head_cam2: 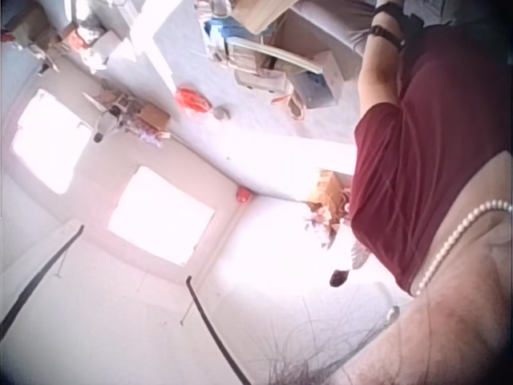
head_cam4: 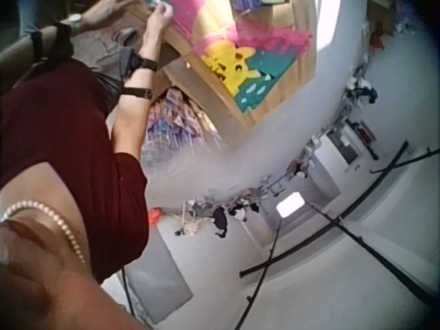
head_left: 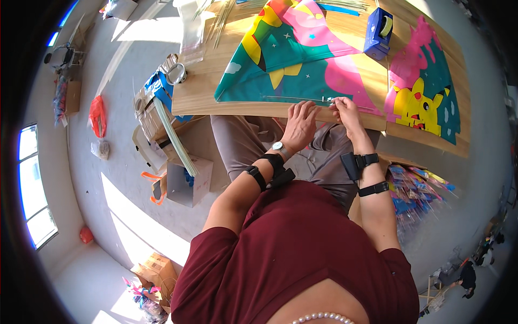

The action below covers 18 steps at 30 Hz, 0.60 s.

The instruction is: Manually assembling paper or plastic kites by applying tape and attaching structural elements.

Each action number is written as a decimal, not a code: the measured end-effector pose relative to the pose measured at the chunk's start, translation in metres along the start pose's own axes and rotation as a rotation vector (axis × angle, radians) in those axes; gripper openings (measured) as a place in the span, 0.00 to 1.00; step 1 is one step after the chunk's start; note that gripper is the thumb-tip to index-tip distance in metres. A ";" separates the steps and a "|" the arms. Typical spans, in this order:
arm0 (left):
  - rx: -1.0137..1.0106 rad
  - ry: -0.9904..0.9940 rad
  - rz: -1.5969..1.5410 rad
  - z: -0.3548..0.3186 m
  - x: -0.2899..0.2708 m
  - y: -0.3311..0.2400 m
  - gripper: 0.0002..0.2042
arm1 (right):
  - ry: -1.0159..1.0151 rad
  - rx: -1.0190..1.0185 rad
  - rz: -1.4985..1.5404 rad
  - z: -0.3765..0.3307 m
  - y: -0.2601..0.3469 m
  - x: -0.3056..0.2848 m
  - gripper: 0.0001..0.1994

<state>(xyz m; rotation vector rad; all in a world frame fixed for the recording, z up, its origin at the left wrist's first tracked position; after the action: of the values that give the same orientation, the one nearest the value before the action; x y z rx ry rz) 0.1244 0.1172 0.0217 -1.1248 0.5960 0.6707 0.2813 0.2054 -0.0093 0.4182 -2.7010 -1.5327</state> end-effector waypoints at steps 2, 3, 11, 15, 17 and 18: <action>0.003 0.005 0.004 0.001 0.001 0.000 0.24 | 0.016 -0.001 0.036 -0.001 -0.001 0.001 0.10; 0.001 0.004 0.012 0.001 0.001 0.001 0.24 | 0.032 -0.005 0.072 -0.003 0.000 0.004 0.11; 0.000 -0.003 0.033 0.000 0.004 0.003 0.24 | 0.036 0.053 0.201 -0.003 -0.002 0.007 0.12; -0.007 -0.002 0.035 0.001 0.004 0.003 0.24 | 0.023 0.042 0.201 -0.001 -0.002 0.008 0.13; -0.006 -0.003 0.040 0.001 0.004 0.003 0.24 | 0.018 0.042 0.198 -0.001 -0.002 0.009 0.13; -0.010 -0.008 0.034 0.001 0.004 0.003 0.24 | 0.015 0.041 0.195 -0.002 -0.002 0.009 0.13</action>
<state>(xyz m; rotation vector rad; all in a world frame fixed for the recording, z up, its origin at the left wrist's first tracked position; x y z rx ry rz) 0.1246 0.1195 0.0176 -1.1226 0.6069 0.7077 0.2728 0.2008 -0.0110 0.1593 -2.6730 -1.4203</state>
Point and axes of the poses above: each hand's wrist, its own z-axis towards the middle knuckle, its own x-axis out of the palm, y = z × x, the point moved 5 cm from there along z, towards the middle knuckle, and after that the axes turned 1 degree about -y, right-handed, at the moved point
